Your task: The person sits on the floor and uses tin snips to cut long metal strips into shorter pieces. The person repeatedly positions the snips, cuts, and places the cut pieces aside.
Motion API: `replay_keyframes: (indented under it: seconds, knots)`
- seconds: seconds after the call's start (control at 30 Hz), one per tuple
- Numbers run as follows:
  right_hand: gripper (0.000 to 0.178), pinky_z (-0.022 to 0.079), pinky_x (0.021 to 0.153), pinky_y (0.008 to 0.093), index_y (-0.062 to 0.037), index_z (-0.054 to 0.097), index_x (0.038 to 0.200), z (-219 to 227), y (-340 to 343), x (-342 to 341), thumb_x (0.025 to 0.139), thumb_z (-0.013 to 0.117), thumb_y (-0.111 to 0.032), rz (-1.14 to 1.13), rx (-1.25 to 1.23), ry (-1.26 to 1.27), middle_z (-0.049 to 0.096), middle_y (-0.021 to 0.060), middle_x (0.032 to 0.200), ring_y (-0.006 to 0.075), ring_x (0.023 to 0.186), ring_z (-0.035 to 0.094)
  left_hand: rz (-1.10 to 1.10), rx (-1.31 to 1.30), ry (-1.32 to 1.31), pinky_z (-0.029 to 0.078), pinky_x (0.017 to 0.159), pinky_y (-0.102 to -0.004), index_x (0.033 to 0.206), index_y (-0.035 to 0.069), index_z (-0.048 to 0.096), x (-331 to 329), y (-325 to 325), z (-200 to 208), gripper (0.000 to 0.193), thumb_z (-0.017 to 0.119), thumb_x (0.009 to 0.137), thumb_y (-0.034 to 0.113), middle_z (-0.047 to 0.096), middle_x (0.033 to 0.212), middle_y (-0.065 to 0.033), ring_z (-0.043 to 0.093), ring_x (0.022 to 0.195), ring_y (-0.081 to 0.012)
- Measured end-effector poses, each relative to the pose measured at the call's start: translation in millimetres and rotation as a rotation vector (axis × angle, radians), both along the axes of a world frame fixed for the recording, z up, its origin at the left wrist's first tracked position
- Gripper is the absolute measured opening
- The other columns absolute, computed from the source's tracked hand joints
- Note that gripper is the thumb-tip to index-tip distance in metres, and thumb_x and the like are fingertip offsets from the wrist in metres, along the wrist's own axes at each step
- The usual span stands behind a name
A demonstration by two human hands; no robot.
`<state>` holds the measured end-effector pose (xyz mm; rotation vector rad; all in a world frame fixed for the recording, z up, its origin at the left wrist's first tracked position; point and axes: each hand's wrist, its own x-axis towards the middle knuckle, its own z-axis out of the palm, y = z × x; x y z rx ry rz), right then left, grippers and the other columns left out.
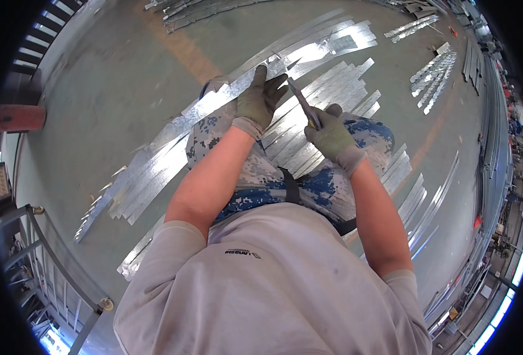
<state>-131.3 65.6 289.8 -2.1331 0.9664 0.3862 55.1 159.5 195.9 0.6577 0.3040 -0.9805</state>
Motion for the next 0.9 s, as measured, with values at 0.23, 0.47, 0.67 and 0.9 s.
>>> replay_keyframes:
  seconds: [0.23, 0.47, 0.67, 0.9]
  knots:
    - [0.051, 0.054, 0.079, 0.0384, -0.0037, 0.062, 0.146, -23.3, -11.1, 7.4, 0.105, 0.069, -0.035, -0.028, 0.188, -0.145, 0.069, 0.0127, 0.096, 0.024, 0.082, 0.065, 0.046, -0.096, 0.022, 0.064, 0.105, -0.054, 0.127, 0.006, 0.065, -1.9, -1.5, 1.2, 0.021, 0.059, 0.118, 0.025, 0.076, 0.128, -0.0188, 0.074, 0.123, -0.0394]
    - [0.046, 0.052, 0.073, 0.0362, -0.0051, 0.063, 0.144, -38.6, -13.3, 3.4, 0.106, 0.07, -0.029, -0.048, 0.115, -0.224, 0.065, 0.0059, 0.087, 0.0167, 0.076, 0.06, 0.048, -0.104, 0.01, 0.064, 0.108, -0.0494, 0.135, -0.002, 0.062, -5.1, 1.1, 8.9, 0.036, 0.06, 0.117, 0.029, 0.073, 0.126, -0.0239, 0.074, 0.118, -0.0373]
    - [0.065, 0.056, 0.101, 0.0454, -0.0001, 0.057, 0.155, -36.7, -22.6, 7.7, 0.103, 0.07, -0.036, 0.002, 0.165, -0.156, 0.075, 0.0287, 0.121, 0.0424, 0.112, 0.073, 0.058, -0.089, 0.019, 0.063, 0.109, -0.054, 0.129, 0.002, 0.063, -4.1, -1.0, 4.2, 0.025, 0.058, 0.118, 0.024, 0.073, 0.13, -0.0231, 0.073, 0.123, -0.0412]
    - [0.062, 0.057, 0.102, 0.045, -0.0004, 0.058, 0.155, -14.5, -27.9, 14.9, 0.103, 0.069, -0.033, 0.029, 0.201, -0.078, 0.075, 0.0293, 0.123, 0.0423, 0.114, 0.073, 0.061, -0.085, -0.01, 0.062, 0.111, -0.0551, 0.121, 0.004, 0.064, -4.0, 0.2, 8.2, 0.019, 0.054, 0.119, 0.021, 0.074, 0.123, -0.0173, 0.073, 0.126, -0.043]
